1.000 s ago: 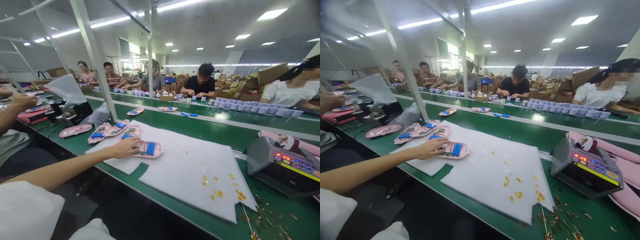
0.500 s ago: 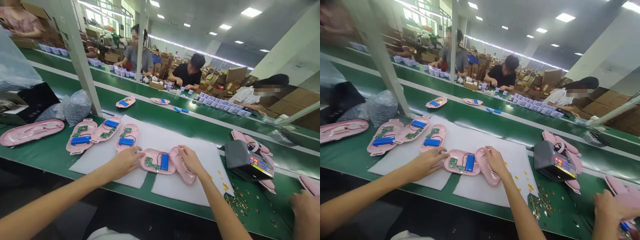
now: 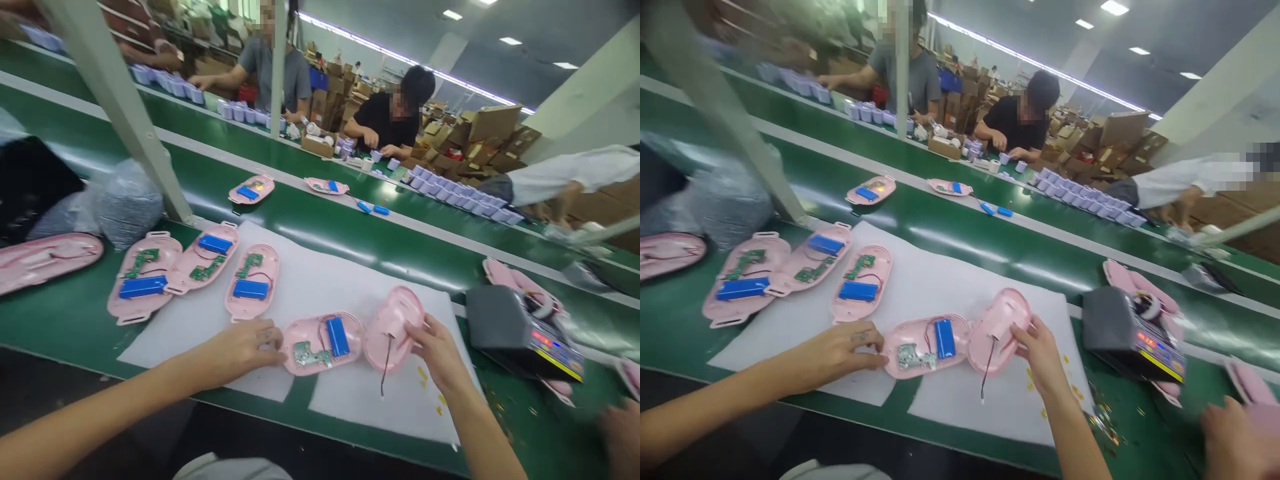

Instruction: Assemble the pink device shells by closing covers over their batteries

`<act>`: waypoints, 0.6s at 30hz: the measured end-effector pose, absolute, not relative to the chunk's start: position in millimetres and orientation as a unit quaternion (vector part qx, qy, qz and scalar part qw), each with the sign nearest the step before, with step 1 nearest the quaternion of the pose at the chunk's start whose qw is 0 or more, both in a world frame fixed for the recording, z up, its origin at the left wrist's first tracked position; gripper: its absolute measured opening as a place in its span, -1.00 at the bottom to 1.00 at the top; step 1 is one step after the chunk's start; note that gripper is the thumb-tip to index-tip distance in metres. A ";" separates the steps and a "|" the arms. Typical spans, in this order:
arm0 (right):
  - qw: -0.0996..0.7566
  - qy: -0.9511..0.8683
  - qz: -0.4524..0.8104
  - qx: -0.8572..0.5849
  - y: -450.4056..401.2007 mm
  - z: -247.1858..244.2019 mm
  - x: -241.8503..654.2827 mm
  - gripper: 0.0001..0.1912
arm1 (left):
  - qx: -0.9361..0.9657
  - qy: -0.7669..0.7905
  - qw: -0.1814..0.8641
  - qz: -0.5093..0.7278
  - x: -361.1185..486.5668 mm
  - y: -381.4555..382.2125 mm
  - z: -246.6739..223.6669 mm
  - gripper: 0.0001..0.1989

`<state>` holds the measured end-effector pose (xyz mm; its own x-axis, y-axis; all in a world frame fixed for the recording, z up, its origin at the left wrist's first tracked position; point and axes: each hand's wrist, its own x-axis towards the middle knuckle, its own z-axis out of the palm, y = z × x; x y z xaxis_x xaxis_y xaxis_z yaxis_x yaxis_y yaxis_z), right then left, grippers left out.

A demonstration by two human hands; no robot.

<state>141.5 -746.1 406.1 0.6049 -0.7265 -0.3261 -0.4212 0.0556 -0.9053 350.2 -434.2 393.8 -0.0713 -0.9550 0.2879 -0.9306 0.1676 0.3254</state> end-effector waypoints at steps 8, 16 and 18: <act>0.295 0.408 0.069 -0.861 -752.0 393.3 110.4 -0.45 | 0.660 -0.674 0.333 0.007 304.2 -428.8 363.0 -0.67; 0.251 0.055 0.152 -0.954 -750.4 427.0 180.9 -0.40 | 0.742 -0.541 0.390 -0.060 348.0 -456.8 368.3 -0.69; 0.264 0.095 0.173 -0.944 -754.3 421.7 173.1 -0.48 | 0.748 -0.487 0.434 -0.124 349.7 -464.2 378.0 -0.72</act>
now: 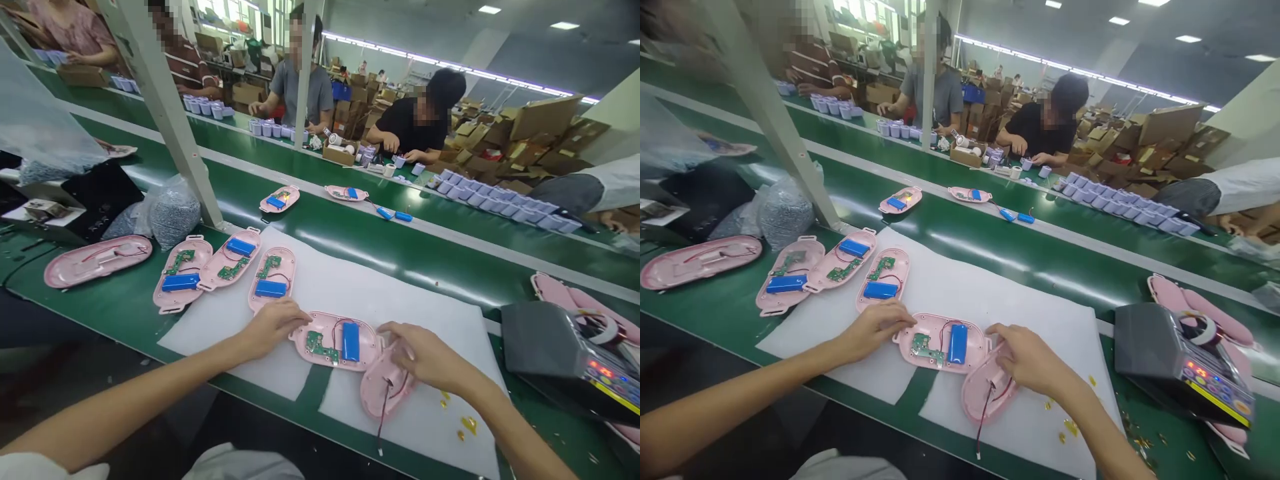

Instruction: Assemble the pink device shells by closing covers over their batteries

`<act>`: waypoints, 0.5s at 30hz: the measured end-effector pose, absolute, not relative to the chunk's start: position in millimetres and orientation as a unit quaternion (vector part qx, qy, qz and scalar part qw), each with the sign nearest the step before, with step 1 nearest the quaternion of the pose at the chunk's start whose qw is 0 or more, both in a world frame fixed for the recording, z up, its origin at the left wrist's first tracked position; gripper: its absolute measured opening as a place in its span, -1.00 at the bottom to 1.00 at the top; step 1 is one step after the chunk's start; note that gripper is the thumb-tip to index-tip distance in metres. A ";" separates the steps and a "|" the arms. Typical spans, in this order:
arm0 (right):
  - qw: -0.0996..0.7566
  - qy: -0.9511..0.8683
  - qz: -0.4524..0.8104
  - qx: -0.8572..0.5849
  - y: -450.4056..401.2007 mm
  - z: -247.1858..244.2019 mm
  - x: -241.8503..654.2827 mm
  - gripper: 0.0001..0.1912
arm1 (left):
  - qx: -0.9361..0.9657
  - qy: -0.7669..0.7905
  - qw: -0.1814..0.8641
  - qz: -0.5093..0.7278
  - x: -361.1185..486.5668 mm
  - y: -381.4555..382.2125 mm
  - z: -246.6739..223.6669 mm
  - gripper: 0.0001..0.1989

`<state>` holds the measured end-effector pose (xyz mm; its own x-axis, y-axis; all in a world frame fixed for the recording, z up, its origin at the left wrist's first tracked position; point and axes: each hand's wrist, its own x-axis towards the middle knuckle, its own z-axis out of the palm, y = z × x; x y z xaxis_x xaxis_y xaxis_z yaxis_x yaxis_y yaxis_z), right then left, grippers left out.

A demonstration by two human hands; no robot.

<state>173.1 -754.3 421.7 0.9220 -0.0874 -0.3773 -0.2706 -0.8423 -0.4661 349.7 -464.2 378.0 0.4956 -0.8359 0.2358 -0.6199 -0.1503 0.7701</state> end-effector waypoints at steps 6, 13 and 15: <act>0.357 0.202 0.086 -0.908 -776.0 419.8 117.0 -0.70 | 0.759 -0.480 0.429 -0.097 328.1 -451.5 376.5 -0.63; 0.435 0.287 -0.040 -0.852 -767.9 424.7 103.1 -0.60 | 0.747 -0.564 0.350 -0.004 326.8 -429.2 362.4 -0.61; 0.436 0.271 -0.048 -0.857 -763.2 423.9 111.7 -0.60 | 0.735 -0.563 0.376 0.035 327.1 -434.8 363.4 -0.71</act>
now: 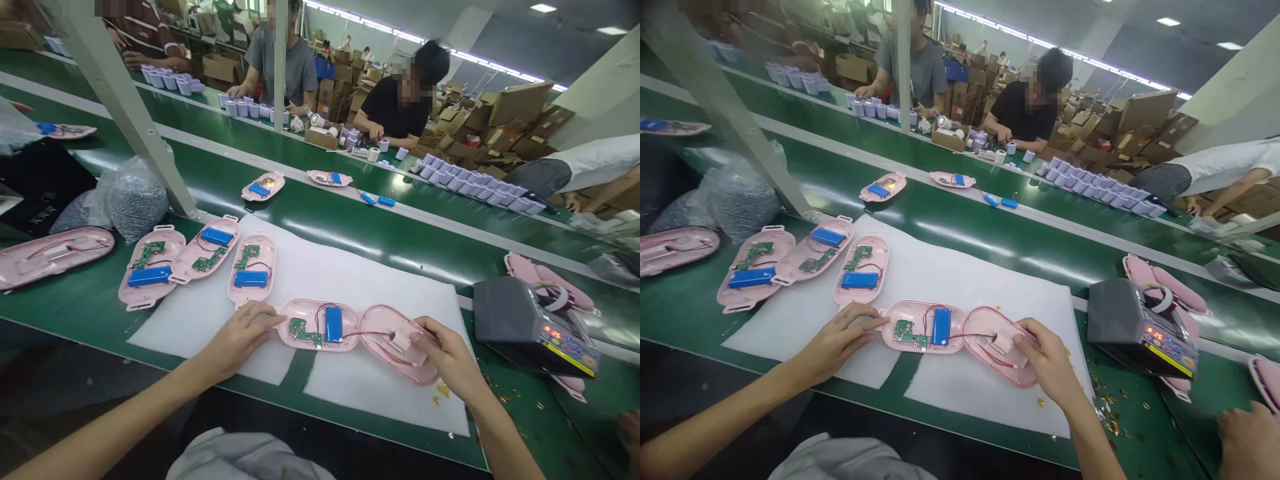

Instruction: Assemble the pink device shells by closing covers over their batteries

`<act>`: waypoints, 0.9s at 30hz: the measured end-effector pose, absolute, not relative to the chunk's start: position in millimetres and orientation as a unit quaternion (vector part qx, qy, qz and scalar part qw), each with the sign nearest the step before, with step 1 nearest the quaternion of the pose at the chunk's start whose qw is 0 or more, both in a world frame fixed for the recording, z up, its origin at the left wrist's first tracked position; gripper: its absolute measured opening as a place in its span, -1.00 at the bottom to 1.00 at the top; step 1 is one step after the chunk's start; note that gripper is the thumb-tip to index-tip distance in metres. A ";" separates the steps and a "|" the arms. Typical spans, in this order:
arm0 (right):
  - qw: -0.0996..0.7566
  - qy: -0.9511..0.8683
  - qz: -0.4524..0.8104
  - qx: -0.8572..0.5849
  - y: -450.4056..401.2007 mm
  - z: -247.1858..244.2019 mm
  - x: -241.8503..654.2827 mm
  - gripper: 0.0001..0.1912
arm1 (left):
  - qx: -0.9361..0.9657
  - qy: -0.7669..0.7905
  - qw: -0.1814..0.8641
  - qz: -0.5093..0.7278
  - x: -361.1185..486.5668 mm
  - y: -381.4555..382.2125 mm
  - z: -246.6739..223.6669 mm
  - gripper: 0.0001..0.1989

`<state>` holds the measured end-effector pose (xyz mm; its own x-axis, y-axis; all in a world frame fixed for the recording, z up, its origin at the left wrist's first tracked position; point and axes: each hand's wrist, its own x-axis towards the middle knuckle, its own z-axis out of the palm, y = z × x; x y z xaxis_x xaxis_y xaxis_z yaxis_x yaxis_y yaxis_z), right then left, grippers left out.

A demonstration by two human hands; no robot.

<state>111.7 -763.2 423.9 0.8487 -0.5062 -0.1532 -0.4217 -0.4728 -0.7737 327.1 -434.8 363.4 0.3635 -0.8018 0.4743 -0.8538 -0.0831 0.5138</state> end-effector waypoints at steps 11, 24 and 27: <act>0.201 0.129 -0.194 -0.951 -711.2 442.7 201.5 -0.77 | 0.732 -0.336 0.592 0.017 333.3 -516.7 395.3 -0.92; 0.309 0.131 -0.192 -0.922 -707.9 433.3 227.9 -0.78 | 0.639 -0.273 0.705 -0.141 348.2 -532.0 372.3 -0.64; 0.290 0.141 -0.152 -0.934 -699.0 436.2 239.6 -0.75 | 0.619 -0.190 0.719 -0.252 347.3 -531.1 378.6 -0.44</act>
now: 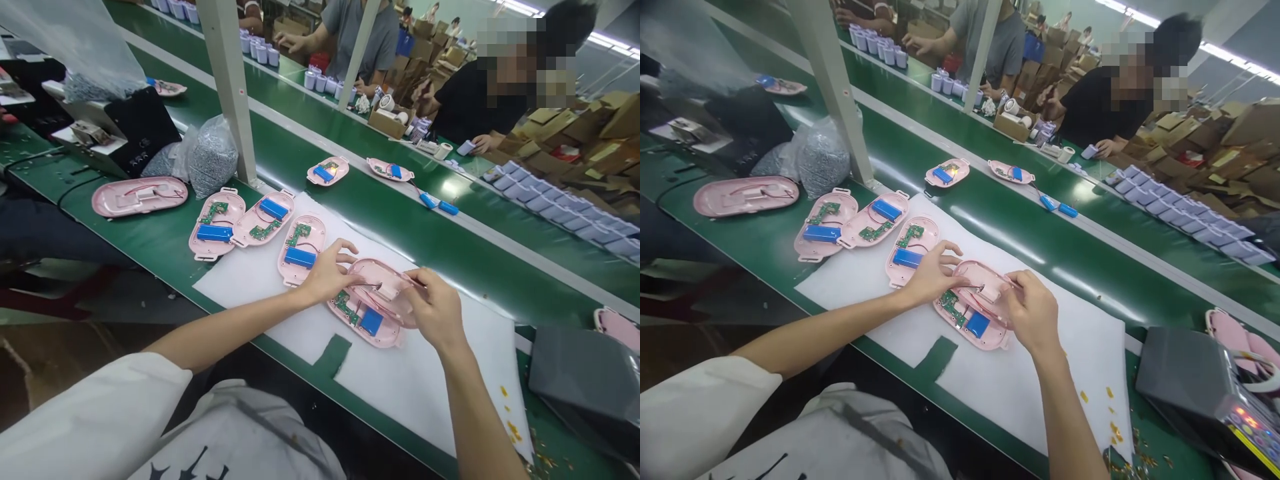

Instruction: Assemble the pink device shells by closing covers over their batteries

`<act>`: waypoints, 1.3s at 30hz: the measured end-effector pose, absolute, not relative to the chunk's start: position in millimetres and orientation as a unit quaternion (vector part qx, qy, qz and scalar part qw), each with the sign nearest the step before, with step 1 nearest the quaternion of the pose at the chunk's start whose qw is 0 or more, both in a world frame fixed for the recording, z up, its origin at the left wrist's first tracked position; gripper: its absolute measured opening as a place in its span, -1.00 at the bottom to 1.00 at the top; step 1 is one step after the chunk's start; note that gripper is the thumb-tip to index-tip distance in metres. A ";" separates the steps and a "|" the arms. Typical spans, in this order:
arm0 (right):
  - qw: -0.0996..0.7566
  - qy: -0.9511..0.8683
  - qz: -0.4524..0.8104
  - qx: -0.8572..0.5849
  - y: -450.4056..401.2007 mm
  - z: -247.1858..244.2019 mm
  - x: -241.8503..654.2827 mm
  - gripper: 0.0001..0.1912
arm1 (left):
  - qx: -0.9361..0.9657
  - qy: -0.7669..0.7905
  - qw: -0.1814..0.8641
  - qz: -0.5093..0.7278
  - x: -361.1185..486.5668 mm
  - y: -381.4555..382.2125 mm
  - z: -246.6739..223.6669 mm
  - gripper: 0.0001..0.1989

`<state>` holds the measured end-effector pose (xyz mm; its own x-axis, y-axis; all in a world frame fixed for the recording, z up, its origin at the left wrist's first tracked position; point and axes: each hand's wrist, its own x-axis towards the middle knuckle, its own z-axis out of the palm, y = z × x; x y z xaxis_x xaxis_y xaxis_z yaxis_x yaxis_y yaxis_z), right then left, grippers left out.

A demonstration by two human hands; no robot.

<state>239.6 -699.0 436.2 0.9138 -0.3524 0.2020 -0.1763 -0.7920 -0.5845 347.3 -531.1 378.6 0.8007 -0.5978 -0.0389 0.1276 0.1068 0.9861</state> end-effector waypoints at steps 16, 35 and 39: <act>0.314 0.078 -0.097 -0.941 -688.1 425.2 271.1 -0.82 | 0.696 -0.423 0.517 -0.265 361.5 -517.2 382.9 -0.77; 0.386 0.495 -0.500 -0.596 -784.9 407.9 70.5 -0.62 | 0.757 -0.508 0.396 -0.110 364.8 -518.9 379.6 -0.74; 0.401 0.514 -0.472 -0.594 -838.7 389.7 9.1 -0.51 | 0.711 -0.559 0.427 0.001 364.0 -531.9 371.4 -0.85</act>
<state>9.1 -838.7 389.7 0.0261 -0.9887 0.1477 -0.2329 -0.1497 -0.9609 364.0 -531.9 371.4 0.3749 -0.7940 0.4786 -0.7952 -0.0101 0.6062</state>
